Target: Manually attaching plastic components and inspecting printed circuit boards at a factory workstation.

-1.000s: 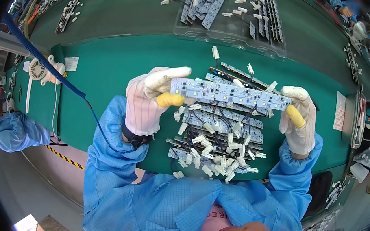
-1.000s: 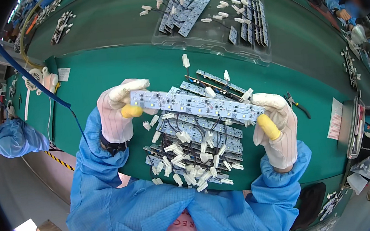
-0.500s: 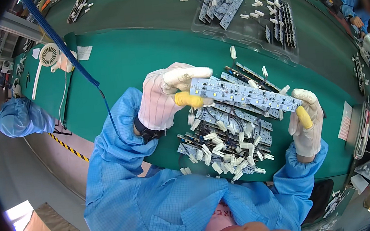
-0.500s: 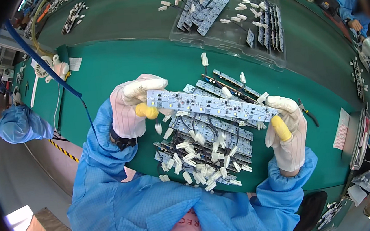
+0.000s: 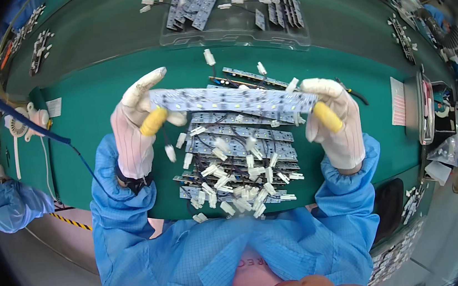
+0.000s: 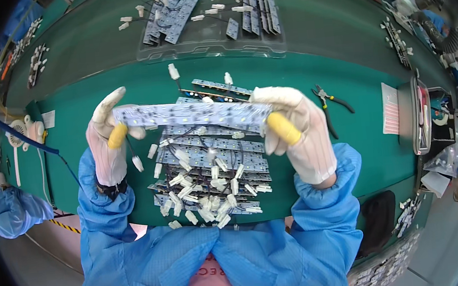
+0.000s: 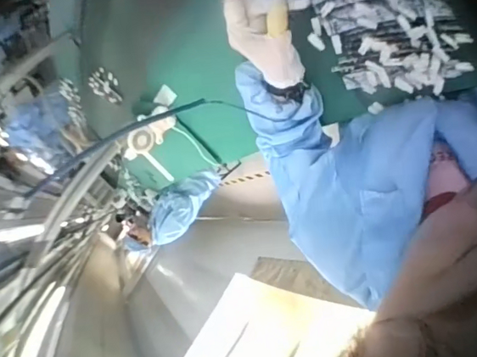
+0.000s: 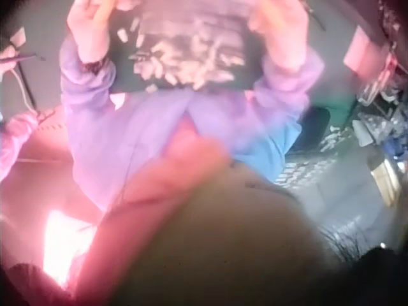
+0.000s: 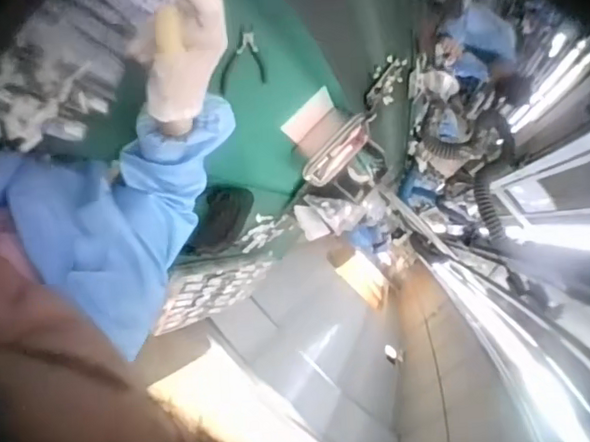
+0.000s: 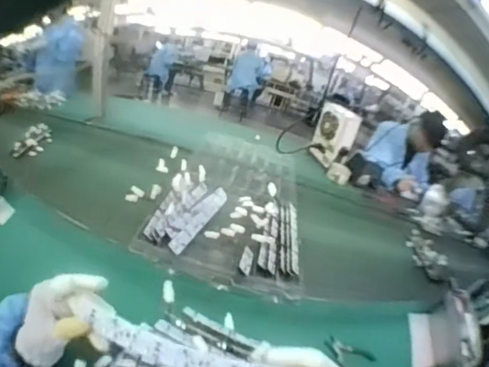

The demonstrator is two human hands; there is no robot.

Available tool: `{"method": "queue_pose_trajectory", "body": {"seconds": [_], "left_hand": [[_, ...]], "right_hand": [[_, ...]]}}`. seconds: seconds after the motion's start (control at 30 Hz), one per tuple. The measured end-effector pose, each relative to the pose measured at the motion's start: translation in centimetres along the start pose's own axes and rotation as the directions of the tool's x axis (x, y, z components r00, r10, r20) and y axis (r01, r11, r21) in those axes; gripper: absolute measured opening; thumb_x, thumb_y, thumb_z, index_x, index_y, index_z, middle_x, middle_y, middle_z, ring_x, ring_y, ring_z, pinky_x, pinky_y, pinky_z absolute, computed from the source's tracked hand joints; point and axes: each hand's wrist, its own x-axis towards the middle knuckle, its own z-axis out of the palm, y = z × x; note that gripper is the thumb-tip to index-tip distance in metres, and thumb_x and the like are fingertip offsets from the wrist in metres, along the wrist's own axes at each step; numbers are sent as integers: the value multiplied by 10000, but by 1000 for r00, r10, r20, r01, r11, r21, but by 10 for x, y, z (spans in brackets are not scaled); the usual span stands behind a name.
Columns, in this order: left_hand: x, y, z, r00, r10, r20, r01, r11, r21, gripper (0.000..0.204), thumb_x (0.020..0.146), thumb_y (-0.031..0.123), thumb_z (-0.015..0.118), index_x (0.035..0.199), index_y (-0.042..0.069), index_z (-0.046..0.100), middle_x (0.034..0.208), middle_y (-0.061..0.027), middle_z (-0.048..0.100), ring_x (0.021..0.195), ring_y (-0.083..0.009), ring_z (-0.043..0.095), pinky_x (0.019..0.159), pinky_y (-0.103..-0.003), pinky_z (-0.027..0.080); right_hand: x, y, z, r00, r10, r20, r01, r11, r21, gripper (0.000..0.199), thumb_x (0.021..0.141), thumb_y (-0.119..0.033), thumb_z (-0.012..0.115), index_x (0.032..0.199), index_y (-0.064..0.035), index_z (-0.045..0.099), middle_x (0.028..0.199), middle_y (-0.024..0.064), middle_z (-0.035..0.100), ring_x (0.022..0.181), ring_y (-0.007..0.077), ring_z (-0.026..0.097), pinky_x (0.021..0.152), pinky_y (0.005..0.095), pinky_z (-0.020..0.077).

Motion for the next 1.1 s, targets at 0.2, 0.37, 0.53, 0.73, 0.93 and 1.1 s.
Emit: {"method": "queue_pose_trajectory", "body": {"seconds": [0.2, 0.37, 0.53, 0.73, 0.93, 1.1], "left_hand": [[0, -19, -3, 968, 175, 182, -140, 972, -191, 248, 891, 139, 570, 1030, -67, 578, 712, -127, 668, 719, -149, 649, 916, -312, 440], [-3, -15, -6, 994, 54, 92, -65, 991, 119, 184, 892, 77, 563, 1008, -61, 600, 848, -106, 679, 765, -159, 662, 826, -286, 481], [3, -24, -11, 994, 107, 17, -107, 941, 321, 327, 783, -128, 533, 1074, -21, 635, 987, -94, 665, 915, -140, 619, 837, -255, 464], [1, -8, 4, 997, -68, -36, 73, 985, 158, 357, 955, 301, 505, 1096, -4, 626, 928, -84, 668, 822, -133, 623, 762, -265, 472], [0, -24, -18, 972, 200, 124, -235, 835, 498, 360, 941, 260, 509, 1084, -55, 609, 904, -111, 665, 720, -142, 623, 707, -253, 461], [-4, 0, 0, 992, -48, 114, 48, 999, 4, 429, 972, 379, 425, 1188, 22, 528, 907, -111, 668, 794, -186, 634, 748, -323, 486]], "right_hand": [[1, 10, 1, 1000, -1, -30, 2, 1000, 29, 524, 887, -487, 540, 1089, -3, 537, 734, 56, 592, 562, 116, 546, 484, 186, 412], [-5, 10, -4, 999, -35, -34, 34, 999, -40, 612, 800, -583, 603, 977, 0, 538, 638, 32, 568, 471, 76, 517, 422, 183, 393], [-9, 13, 7, 998, -57, 12, 55, 987, 153, 514, 827, -475, 638, 971, 10, 544, 653, 81, 579, 478, 130, 541, 419, 221, 431], [-1, 22, -6, 995, -40, 91, 18, 973, 231, 446, 902, -436, 546, 979, 3, 540, 636, 86, 582, 417, 125, 508, 364, 210, 403], [0, 23, -7, 995, 58, 82, -76, 968, 241, 490, 923, -458, 492, 996, 26, 507, 604, 78, 542, 384, 106, 455, 331, 198, 369], [1, 23, 5, 997, -56, 52, 43, 972, 232, 337, 901, -309, 577, 1063, -21, 516, 685, 59, 560, 463, 78, 462, 384, 162, 312]]}}
